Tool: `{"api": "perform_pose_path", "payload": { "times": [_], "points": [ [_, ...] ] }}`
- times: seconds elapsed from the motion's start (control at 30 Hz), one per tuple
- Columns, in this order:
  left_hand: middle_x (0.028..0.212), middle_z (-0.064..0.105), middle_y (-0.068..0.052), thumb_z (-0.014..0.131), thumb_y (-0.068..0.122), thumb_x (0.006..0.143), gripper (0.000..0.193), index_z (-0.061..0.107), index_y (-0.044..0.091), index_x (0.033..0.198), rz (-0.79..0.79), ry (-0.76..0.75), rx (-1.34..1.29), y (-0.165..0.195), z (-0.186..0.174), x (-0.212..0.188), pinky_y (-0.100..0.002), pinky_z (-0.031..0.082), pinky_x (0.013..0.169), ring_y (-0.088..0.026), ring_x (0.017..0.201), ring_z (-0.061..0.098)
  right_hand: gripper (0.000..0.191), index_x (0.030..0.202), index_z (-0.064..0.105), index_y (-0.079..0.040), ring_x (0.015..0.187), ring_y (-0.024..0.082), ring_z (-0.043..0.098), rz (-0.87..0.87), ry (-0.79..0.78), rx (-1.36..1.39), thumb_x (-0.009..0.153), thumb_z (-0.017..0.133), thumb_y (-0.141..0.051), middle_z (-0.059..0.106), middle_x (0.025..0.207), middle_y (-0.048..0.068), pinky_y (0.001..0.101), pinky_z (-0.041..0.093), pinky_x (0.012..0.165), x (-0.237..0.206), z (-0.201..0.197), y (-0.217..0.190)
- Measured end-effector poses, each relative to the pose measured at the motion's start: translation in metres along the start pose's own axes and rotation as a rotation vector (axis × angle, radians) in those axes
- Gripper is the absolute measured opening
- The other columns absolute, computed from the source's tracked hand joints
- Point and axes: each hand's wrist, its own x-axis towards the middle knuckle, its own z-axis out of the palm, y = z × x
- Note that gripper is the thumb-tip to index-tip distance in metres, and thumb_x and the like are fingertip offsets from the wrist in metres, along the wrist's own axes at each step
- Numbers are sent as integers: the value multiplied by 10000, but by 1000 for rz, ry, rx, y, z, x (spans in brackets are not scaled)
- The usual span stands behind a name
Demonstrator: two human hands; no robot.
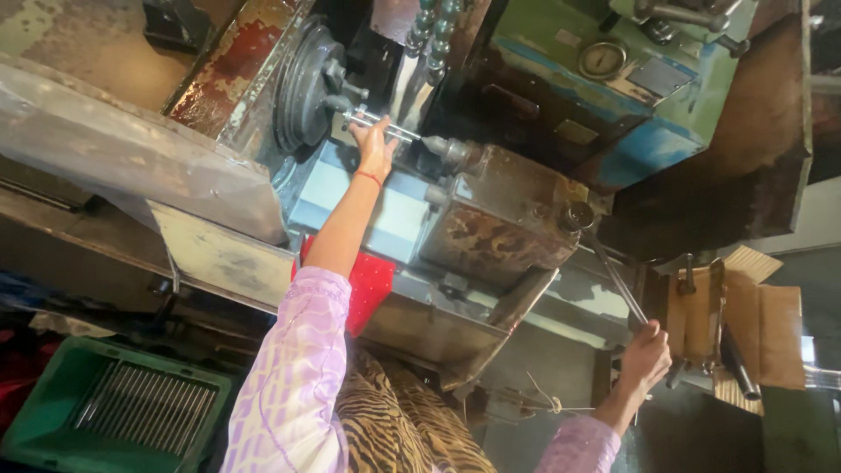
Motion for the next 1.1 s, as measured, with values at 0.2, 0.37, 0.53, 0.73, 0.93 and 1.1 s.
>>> {"api": "perform_pose_path", "payload": {
  "times": [0.2, 0.37, 0.53, 0.73, 0.93, 1.1],
  "points": [
    [1210, 564, -80, 687, -8, 861, 580, 407, 125, 1350, 169, 167, 24, 9, 27, 4, -454, 490, 935, -213, 1060, 590, 770, 1491, 356, 118, 1037, 486, 633, 62, 190, 211, 1037, 698, -402, 497, 1435, 351, 596, 509, 809, -56, 11, 11],
    [965, 524, -13, 686, 79, 942, 338, 497, 71, 1222, 341, -24, 41, 32, 61, -34, -294, 380, 653, -108, 766, 471, 655, 1459, 420, 42, 1035, 414, 619, 842, -44, 655, 1045, 653, -409, 547, 1363, 270, 532, 497, 823, -222, 56, 15],
    [914, 512, 61, 647, 145, 1060, 140, 555, 80, 1143, 350, -480, 174, 83, 40, -147, -220, 339, 601, -19, 738, 439, 549, 1428, 484, -34, 1033, 341, 606, 1167, -350, 1284, 1053, 608, -415, 597, 1291, 188, 468, 484, 836, -323, 90, 19],
    [805, 509, 97, 701, 131, 989, 91, 630, 76, 1000, 334, -514, 607, 144, -57, -242, -207, 316, 563, -5, 692, 406, 442, 1390, 560, -126, 1030, 254, 589, 1042, -421, 1599, 1062, 554, -423, 657, 1206, 91, 392, 469, 853, -338, 91, 15],
    [688, 516, 29, 778, 203, 995, 296, 591, 44, 828, 583, -190, 1010, 195, -193, -282, -267, 364, 557, -63, 655, 425, 473, 1339, 595, -22, 940, 216, 572, 1145, -234, 1281, 1065, 641, -405, 686, 1191, 75, 362, 458, 766, -345, 91, -12],
    [633, 604, -91, 853, 364, 861, 352, 658, 72, 873, 967, 39, 1748, 243, -301, -328, -382, 415, 504, -257, 480, 547, 294, 1103, 655, -79, 789, 247, 692, 1005, -513, 1380, 1019, 532, -332, 747, 971, 118, 353, 544, 644, -381, 90, -124]
  ]
}}
